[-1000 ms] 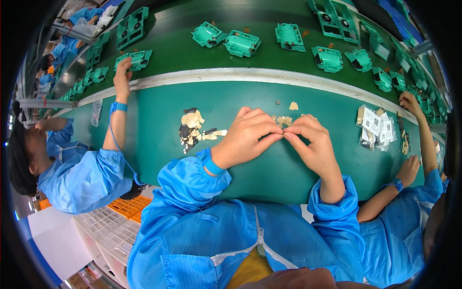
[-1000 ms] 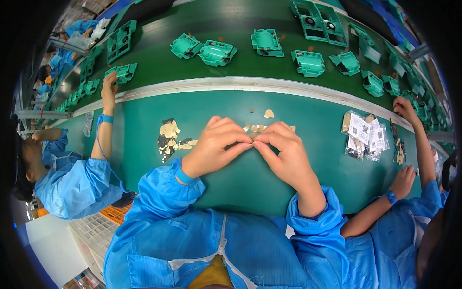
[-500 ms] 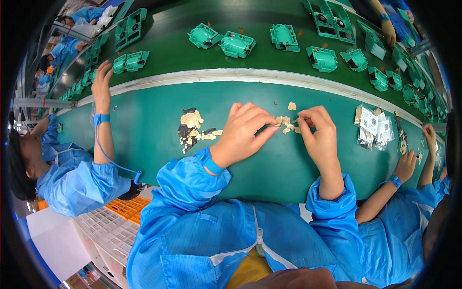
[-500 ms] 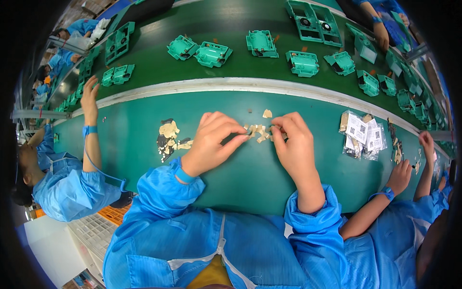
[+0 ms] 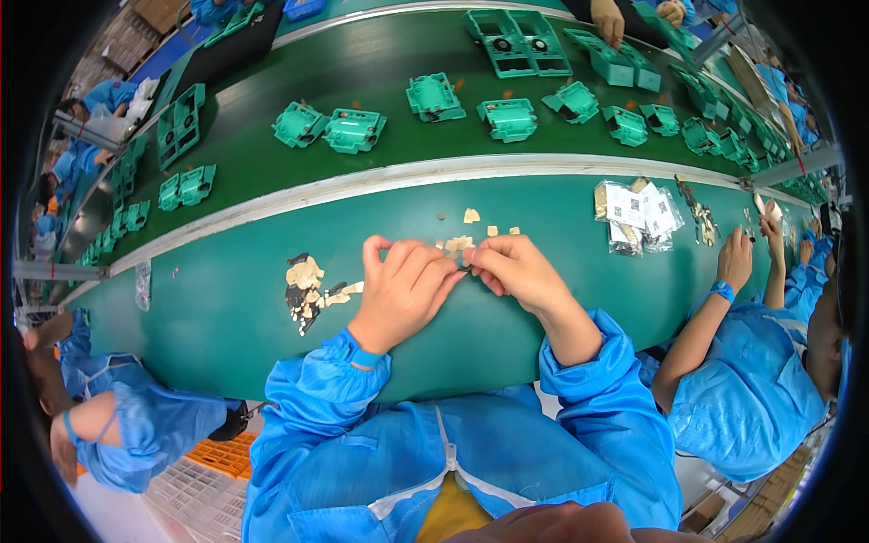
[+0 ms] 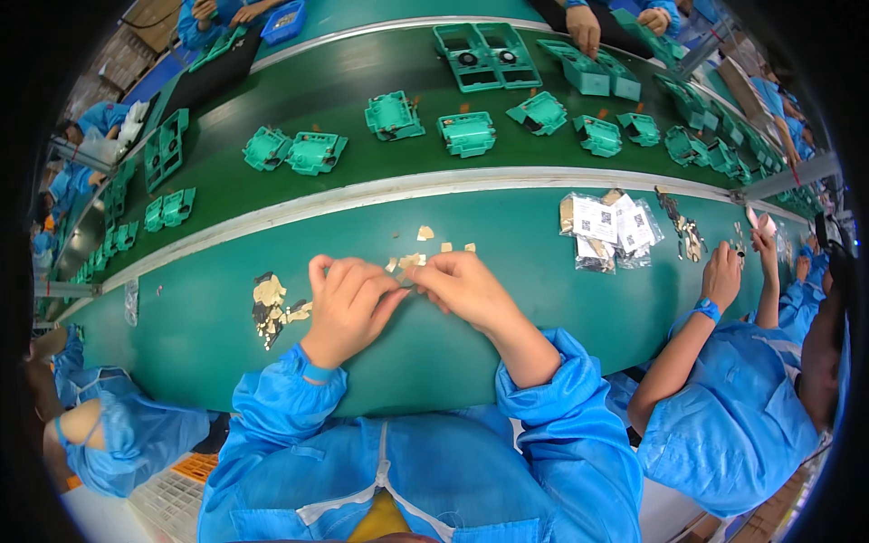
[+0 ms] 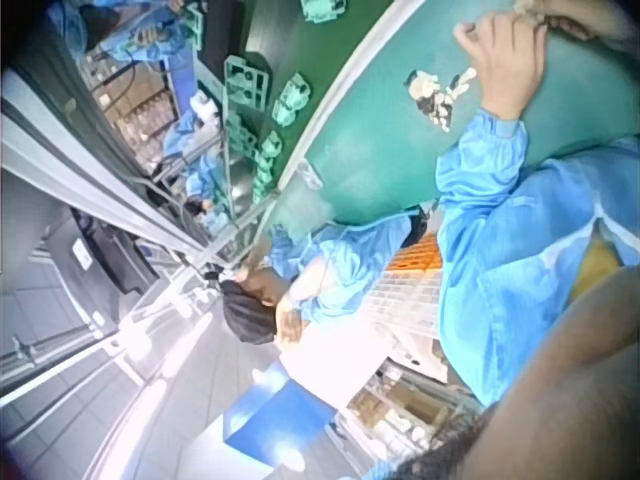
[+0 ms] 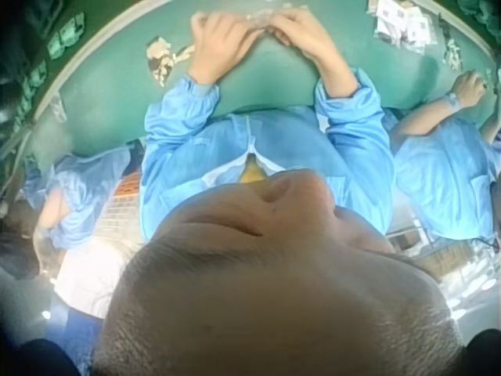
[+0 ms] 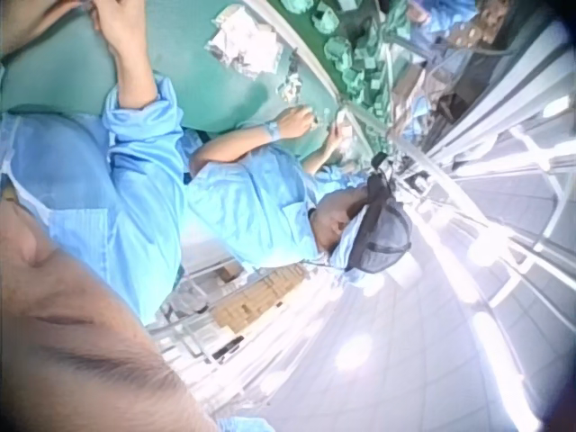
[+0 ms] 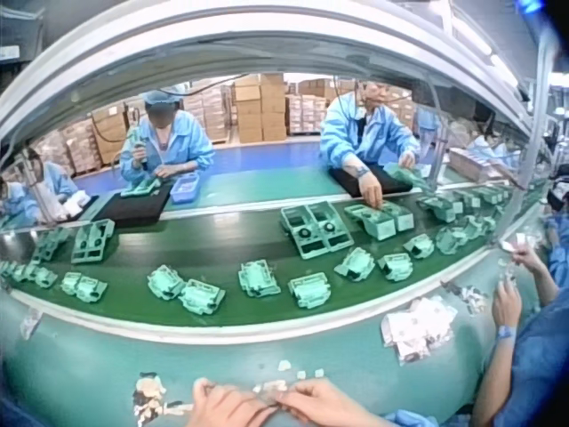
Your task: The person assembles electronic components by attaching yellow and black pieces to a green plastic casing by hand.
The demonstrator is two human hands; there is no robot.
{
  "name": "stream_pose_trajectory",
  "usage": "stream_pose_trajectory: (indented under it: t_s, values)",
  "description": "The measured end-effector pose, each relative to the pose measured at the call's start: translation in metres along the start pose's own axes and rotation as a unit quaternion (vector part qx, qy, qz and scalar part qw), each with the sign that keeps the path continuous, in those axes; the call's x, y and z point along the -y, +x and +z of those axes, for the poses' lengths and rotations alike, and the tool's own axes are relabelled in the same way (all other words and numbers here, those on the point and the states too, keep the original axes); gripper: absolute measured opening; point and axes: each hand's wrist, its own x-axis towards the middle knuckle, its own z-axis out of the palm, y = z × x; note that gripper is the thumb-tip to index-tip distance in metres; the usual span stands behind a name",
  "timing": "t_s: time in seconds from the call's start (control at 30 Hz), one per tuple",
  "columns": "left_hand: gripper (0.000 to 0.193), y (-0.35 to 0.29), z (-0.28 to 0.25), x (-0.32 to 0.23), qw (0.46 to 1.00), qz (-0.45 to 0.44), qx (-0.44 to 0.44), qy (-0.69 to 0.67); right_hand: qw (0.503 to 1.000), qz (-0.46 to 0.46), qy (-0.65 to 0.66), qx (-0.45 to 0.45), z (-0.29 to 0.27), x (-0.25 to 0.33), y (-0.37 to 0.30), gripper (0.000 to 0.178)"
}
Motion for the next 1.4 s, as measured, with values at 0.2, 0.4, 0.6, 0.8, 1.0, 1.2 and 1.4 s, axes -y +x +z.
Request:
stream_pose_trajectory:
  t_s: [0.2,0.4,0.6,0.8,1.0,1.2,1.4]
  values:
    - [0.029,0.002,0.001,-0.005,1.000,0.003,-0.007,0.009,0.999,0.024,0.024,0.035,-0.010,0.004,-0.003,0.022]
    - [0.029,0.006,0.002,-0.010,1.000,0.009,-0.007,0.011,0.999,-0.011,0.004,0.044,-0.019,0.001,-0.005,0.015]
    - [0.032,0.005,-0.003,-0.007,0.999,-0.026,-0.006,-0.036,0.930,-0.250,-0.110,-0.247,-0.073,0.037,-0.011,0.017]
    - [0.029,0.010,0.004,-0.008,0.997,-0.055,0.001,-0.052,0.633,-0.280,-0.478,-0.541,-0.348,0.093,0.041,0.057]
    - [0.028,0.010,0.009,-0.002,0.995,-0.063,0.000,-0.078,0.545,-0.113,-0.567,-0.607,-0.502,0.065,0.034,0.080]
    - [0.026,0.008,0.010,-0.005,0.994,-0.074,0.008,-0.084,0.562,-0.025,-0.571,-0.598,-0.458,0.064,0.048,0.077]
    - [0.024,0.013,0.010,-0.008,0.992,-0.054,-0.005,-0.115,0.542,-0.110,-0.569,-0.609,-0.476,0.060,0.035,0.071]
